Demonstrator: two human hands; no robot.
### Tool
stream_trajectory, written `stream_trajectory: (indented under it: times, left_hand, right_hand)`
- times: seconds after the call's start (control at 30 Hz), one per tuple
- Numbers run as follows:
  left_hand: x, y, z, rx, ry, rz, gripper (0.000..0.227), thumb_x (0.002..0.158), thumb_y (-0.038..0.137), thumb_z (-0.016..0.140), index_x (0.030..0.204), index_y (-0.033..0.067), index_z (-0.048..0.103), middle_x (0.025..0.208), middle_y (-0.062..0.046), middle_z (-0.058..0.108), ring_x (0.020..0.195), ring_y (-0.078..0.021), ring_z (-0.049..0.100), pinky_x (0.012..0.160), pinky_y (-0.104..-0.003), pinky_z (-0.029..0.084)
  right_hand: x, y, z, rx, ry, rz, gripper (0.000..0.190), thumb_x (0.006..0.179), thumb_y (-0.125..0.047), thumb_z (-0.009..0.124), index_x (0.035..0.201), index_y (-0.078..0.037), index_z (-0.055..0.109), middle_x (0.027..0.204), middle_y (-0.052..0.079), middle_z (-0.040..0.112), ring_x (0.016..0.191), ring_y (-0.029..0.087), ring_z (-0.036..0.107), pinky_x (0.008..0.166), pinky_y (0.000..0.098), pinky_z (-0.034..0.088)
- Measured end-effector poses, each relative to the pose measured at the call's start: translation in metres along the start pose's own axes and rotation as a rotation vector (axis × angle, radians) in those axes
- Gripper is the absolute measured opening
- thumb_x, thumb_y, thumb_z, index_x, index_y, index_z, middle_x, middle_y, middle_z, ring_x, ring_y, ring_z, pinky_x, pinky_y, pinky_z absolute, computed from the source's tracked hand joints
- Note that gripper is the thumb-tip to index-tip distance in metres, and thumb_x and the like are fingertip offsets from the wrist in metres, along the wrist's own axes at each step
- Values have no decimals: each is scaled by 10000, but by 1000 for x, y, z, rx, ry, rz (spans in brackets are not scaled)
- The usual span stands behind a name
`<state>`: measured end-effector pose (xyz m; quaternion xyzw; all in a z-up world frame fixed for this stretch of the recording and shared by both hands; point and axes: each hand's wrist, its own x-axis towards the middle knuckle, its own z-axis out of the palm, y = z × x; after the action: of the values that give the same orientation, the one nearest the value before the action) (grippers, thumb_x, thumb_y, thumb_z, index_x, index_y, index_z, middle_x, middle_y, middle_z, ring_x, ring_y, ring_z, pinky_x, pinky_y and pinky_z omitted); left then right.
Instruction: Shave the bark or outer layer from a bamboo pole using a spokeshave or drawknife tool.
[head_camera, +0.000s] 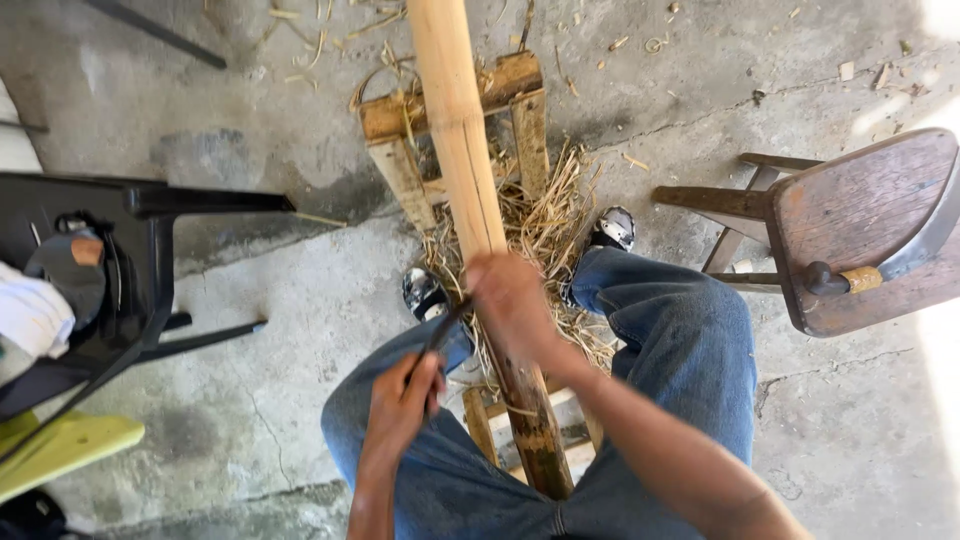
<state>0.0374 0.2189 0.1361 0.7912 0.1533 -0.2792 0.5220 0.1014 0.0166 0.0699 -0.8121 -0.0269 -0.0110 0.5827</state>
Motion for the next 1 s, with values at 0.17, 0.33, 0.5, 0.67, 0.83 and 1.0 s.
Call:
stream_trajectory:
  times: [0.17, 0.33, 0.5, 0.67, 0.83, 1.0]
  left_hand:
    - [87, 9, 35, -100, 63, -22, 415, 1007, 386, 568, 872, 17, 702, 601, -25, 617, 417, -99, 525, 385, -282, 445]
    - [141, -28, 47, 309, 299, 412, 488, 1092, 392, 550, 776, 29, 630, 577, -55, 540, 458, -131, 458, 426, -314, 391]
    - [133, -46, 52, 262, 252, 400, 467, 1053, 409, 562, 766, 46, 629, 536, -40, 548, 440, -126, 516, 410, -357, 424]
    - [112, -63, 58, 263, 224, 290, 500, 1043, 446, 544, 776, 32, 632, 539, -45, 549, 434, -135, 512, 389, -360, 418]
    - [81, -45, 54, 82, 108, 100, 513, 1007, 459, 590, 741, 21, 618, 530, -44, 559, 426, -132, 509, 403, -332, 424]
    - [114, -15, 43, 121, 173, 217, 475, 1018, 392, 613, 705, 36, 609, 555, -60, 576, 480, -157, 503, 449, -368, 414]
  right_hand:
    - [57, 119, -49, -254, -104, 45, 323, 1081, -342, 546, 1114, -48, 676, 1011, 128, 700, 916, 279, 611, 841, 512, 534]
    - [76, 116, -50, -142, -274, 224, 356, 1038, -413, 529, 1211, -118, 630, 1012, 55, 685, 948, 217, 649, 861, 412, 558]
    - [66, 120, -45, -338, -10, -351, 285, 1113, -357, 511, 1053, -117, 654, 1094, 98, 695, 986, 230, 583, 865, 378, 471]
    - [27, 154, -23, -339, -206, 102, 334, 1099, -313, 487, 886, -93, 621, 793, 81, 601, 731, 190, 492, 681, 365, 466]
    - [-9, 149, -35, -238, -230, 229, 361, 1104, -338, 482, 900, -43, 534, 699, 80, 563, 578, 149, 497, 565, 394, 446]
    - [55, 86, -58, -142, -353, 317, 335, 999, -381, 567, 1050, -60, 649, 789, 85, 673, 591, 243, 602, 555, 413, 502]
